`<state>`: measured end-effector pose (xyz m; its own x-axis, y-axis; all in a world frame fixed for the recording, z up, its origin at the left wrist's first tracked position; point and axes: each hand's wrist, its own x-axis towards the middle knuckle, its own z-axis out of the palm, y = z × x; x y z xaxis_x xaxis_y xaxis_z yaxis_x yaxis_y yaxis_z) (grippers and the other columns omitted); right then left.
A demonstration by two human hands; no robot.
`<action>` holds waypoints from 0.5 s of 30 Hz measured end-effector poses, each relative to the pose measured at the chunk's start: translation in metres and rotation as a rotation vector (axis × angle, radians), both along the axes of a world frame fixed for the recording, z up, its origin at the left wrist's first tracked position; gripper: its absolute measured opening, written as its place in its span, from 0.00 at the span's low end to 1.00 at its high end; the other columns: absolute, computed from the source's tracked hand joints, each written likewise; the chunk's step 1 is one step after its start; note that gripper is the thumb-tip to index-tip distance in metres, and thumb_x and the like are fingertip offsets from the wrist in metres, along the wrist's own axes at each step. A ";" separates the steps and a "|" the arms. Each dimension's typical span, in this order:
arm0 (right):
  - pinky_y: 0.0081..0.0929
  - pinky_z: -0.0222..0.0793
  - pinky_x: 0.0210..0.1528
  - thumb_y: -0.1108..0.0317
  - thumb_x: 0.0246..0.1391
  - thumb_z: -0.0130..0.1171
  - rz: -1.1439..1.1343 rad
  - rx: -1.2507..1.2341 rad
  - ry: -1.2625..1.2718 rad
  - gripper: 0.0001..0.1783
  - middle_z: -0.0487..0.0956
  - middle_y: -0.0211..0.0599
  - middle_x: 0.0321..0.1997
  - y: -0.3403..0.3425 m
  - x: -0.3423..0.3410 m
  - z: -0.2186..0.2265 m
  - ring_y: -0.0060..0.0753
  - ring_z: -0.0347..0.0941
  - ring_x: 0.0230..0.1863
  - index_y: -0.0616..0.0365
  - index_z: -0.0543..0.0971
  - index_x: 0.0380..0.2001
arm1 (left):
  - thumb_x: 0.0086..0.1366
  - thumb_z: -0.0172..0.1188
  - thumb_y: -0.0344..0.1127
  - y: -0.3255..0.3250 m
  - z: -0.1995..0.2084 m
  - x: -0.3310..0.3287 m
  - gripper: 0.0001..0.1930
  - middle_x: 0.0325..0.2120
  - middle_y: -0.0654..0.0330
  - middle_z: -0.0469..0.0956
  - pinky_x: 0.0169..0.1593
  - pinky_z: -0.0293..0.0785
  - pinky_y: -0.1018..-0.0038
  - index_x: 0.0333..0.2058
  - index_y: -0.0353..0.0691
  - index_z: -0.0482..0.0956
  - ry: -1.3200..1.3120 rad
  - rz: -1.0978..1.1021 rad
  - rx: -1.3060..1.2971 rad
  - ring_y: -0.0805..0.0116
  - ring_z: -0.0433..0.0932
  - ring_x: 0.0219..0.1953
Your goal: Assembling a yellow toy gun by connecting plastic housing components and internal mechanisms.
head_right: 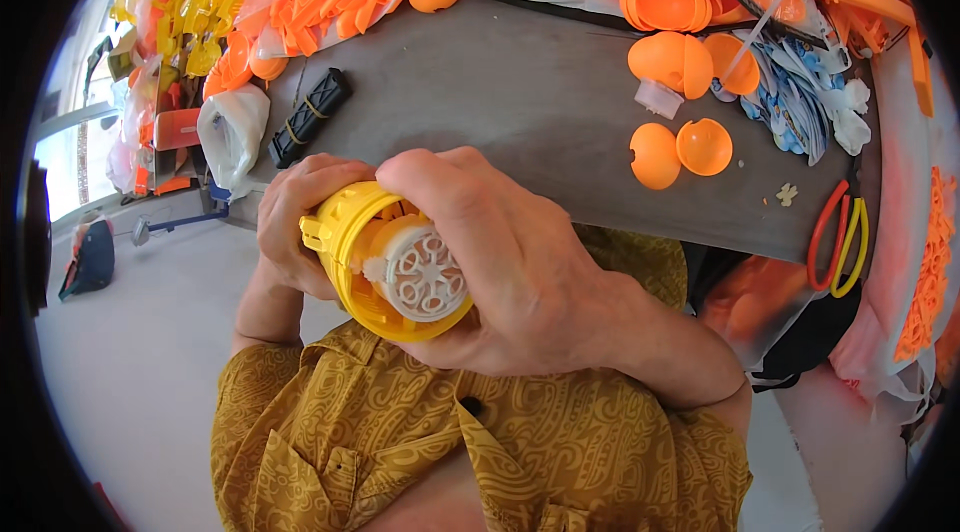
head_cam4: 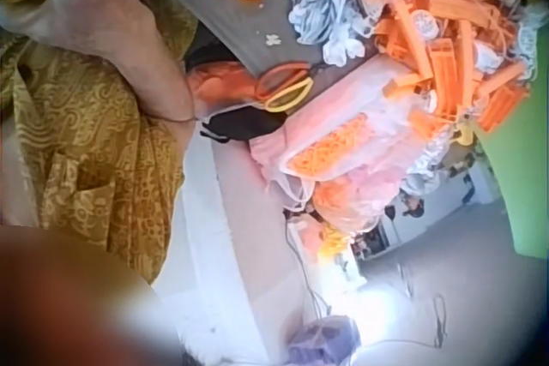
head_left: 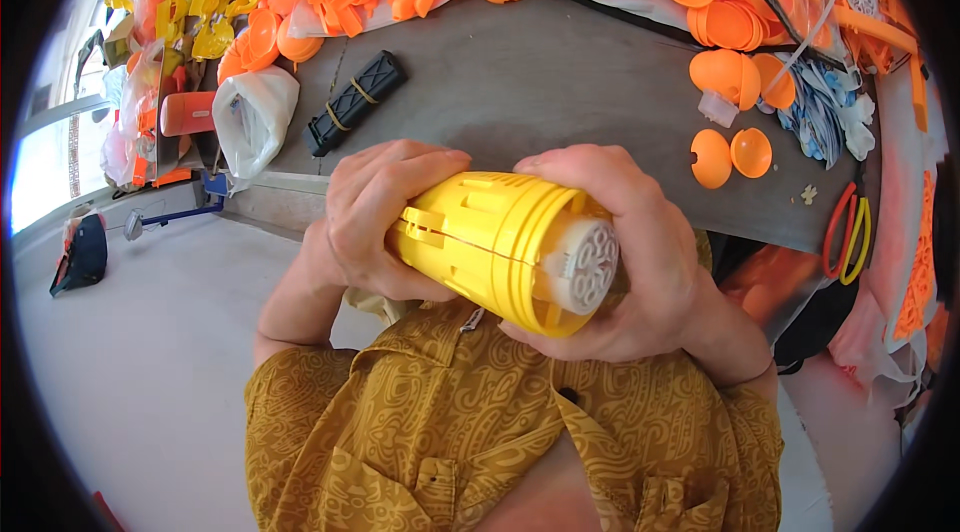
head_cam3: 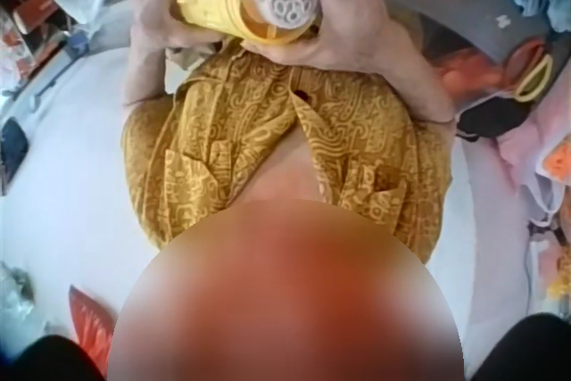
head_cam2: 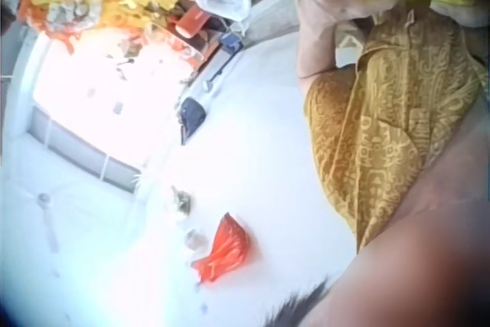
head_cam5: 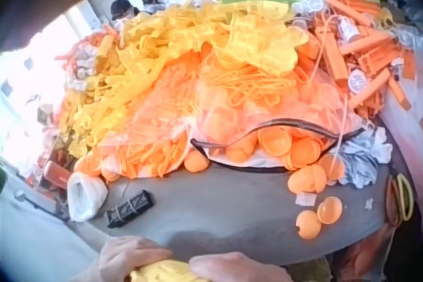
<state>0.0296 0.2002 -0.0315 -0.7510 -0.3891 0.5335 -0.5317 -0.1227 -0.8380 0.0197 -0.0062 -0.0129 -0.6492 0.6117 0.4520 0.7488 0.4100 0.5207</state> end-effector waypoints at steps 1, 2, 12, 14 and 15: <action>0.29 0.66 0.40 0.69 0.23 0.72 -0.007 -0.004 0.010 0.44 0.69 0.52 0.41 -0.001 0.000 0.000 0.42 0.69 0.38 0.68 0.59 0.46 | 0.34 0.66 0.39 0.000 0.000 0.000 0.28 0.23 0.51 0.73 0.22 0.68 0.73 0.34 0.26 0.69 0.003 0.006 -0.001 0.61 0.73 0.20; 0.29 0.66 0.40 0.69 0.23 0.72 -0.006 -0.004 0.010 0.44 0.69 0.52 0.41 -0.001 -0.001 0.000 0.42 0.69 0.38 0.68 0.59 0.46 | 0.34 0.66 0.38 0.000 0.001 0.000 0.28 0.23 0.51 0.73 0.22 0.68 0.73 0.34 0.26 0.69 0.007 0.013 -0.002 0.61 0.73 0.20; 0.31 0.63 0.46 0.62 0.24 0.71 0.054 -0.041 -0.112 0.47 0.66 0.49 0.45 0.019 -0.006 -0.010 0.36 0.66 0.45 0.67 0.56 0.48 | 0.35 0.69 0.47 0.000 0.010 0.009 0.34 0.36 0.50 0.69 0.39 0.67 0.60 0.39 0.33 0.67 0.140 0.154 0.101 0.51 0.69 0.38; 0.30 0.63 0.45 0.65 0.23 0.71 0.049 -0.087 -0.138 0.47 0.66 0.48 0.44 0.017 -0.006 -0.011 0.36 0.67 0.43 0.66 0.57 0.48 | 0.36 0.69 0.46 0.000 0.014 0.014 0.32 0.35 0.51 0.69 0.39 0.66 0.60 0.38 0.33 0.68 0.174 0.188 0.023 0.53 0.69 0.37; 0.30 0.63 0.45 0.69 0.22 0.72 0.030 -0.128 -0.175 0.46 0.67 0.47 0.44 0.016 -0.004 -0.010 0.35 0.67 0.42 0.64 0.58 0.48 | 0.37 0.68 0.46 0.000 0.016 0.018 0.30 0.34 0.52 0.69 0.39 0.66 0.60 0.36 0.34 0.69 0.196 0.210 -0.050 0.54 0.69 0.36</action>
<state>0.0258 0.2162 -0.0418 -0.8254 -0.3503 0.4427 -0.3743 -0.2475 -0.8937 0.0372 -0.0064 0.0033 -0.6673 0.4977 0.5541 0.7292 0.5881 0.3499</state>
